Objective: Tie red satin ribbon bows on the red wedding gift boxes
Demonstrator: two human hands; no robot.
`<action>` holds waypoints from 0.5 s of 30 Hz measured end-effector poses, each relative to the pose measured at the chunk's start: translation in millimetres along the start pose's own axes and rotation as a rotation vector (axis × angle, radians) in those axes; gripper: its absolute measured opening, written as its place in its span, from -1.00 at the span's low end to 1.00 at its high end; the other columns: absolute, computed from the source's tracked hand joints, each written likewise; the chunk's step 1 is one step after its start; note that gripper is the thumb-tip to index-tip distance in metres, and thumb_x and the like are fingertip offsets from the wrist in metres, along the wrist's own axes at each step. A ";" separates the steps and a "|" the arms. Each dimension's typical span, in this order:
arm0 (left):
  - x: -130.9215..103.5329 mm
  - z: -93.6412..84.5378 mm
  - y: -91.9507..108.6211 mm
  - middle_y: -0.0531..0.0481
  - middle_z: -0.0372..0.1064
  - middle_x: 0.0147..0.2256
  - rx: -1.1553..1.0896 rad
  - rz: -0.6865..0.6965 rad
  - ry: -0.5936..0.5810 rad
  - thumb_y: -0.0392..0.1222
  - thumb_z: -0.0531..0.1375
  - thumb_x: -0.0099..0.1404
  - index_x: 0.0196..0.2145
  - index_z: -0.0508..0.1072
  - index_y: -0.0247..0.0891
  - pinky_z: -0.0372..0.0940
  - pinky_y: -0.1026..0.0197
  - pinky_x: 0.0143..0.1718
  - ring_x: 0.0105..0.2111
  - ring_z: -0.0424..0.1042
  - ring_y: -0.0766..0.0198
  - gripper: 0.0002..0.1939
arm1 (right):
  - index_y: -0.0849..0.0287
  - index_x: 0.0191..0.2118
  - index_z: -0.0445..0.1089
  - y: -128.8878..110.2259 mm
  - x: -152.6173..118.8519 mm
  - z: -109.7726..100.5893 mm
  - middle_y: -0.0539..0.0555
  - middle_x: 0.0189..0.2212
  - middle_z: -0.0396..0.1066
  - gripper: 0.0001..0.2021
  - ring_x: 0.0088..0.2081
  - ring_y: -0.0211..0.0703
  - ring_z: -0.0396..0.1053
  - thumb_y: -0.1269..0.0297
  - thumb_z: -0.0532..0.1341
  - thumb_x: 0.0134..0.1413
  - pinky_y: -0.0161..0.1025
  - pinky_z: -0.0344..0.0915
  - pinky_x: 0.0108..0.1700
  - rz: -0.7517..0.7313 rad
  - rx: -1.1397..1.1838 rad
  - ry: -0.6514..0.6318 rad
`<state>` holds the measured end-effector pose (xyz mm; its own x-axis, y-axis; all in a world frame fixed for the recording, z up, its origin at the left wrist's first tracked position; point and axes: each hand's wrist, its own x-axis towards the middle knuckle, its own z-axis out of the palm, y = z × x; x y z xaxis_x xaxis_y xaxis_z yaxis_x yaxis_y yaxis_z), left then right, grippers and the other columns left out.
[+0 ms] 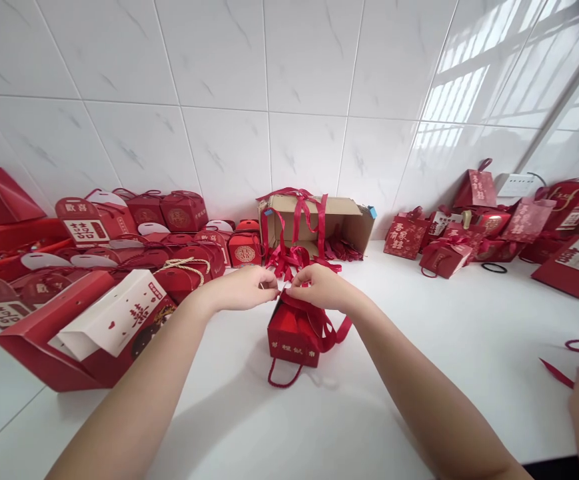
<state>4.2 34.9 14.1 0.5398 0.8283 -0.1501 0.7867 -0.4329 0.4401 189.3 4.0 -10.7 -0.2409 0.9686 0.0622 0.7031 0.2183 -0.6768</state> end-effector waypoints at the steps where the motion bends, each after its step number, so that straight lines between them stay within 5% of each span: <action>1: 1.5 1.2 0.1 0.02 0.38 -0.41 0.006 0.006 0.004 -0.07 0.07 0.10 -0.42 0.41 -0.21 0.08 0.27 -0.50 -0.42 0.31 0.21 -0.80 | 0.17 -0.51 0.38 0.0 -0.7 -1.1 -0.04 -0.57 0.25 -0.80 -0.53 -0.32 0.13 0.15 0.18 -0.05 -0.36 0.05 -0.53 0.000 0.003 -0.003; 7: -2.3 -3.0 -0.5 0.05 0.28 -0.51 0.057 -0.027 0.022 -0.15 0.06 0.04 -0.56 0.32 -0.21 0.02 0.26 -0.53 -0.50 0.24 0.27 -0.88 | 0.17 -0.51 0.38 -1.5 -4.0 -7.1 -0.02 -0.52 0.32 -0.79 -0.49 -0.29 0.21 0.15 0.17 -0.03 -0.36 0.08 -0.52 -0.005 -0.050 -0.018; 12: -11.9 -24.4 -18.7 -0.14 0.34 -0.47 0.306 -0.434 0.230 -0.13 0.09 0.00 -0.58 0.23 -0.23 0.11 0.14 -0.48 -0.45 0.36 0.02 -0.86 | 0.13 -0.36 0.42 0.1 -17.5 -26.0 0.01 -0.31 0.45 -0.87 -0.34 -0.22 0.36 0.23 0.18 -0.01 -0.36 0.18 -0.45 0.007 -0.177 -0.048; 15: -14.2 -32.7 -24.6 -0.29 0.39 -0.35 0.345 -0.478 0.270 -0.12 0.08 0.01 -0.48 0.29 -0.25 0.18 0.03 -0.41 -0.34 0.40 -0.16 -0.85 | 0.09 -0.27 0.43 0.4 -33.2 -42.5 0.01 -0.21 0.46 -0.82 -0.25 -0.16 0.38 0.37 0.21 -0.08 -0.35 0.18 -0.42 0.008 -0.380 -0.059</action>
<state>-32.6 45.4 34.4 0.0470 0.9988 -0.0113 0.9969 -0.0462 0.0634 226.0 -23.0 18.2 -0.2650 0.9642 0.0085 0.9001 0.2506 -0.3565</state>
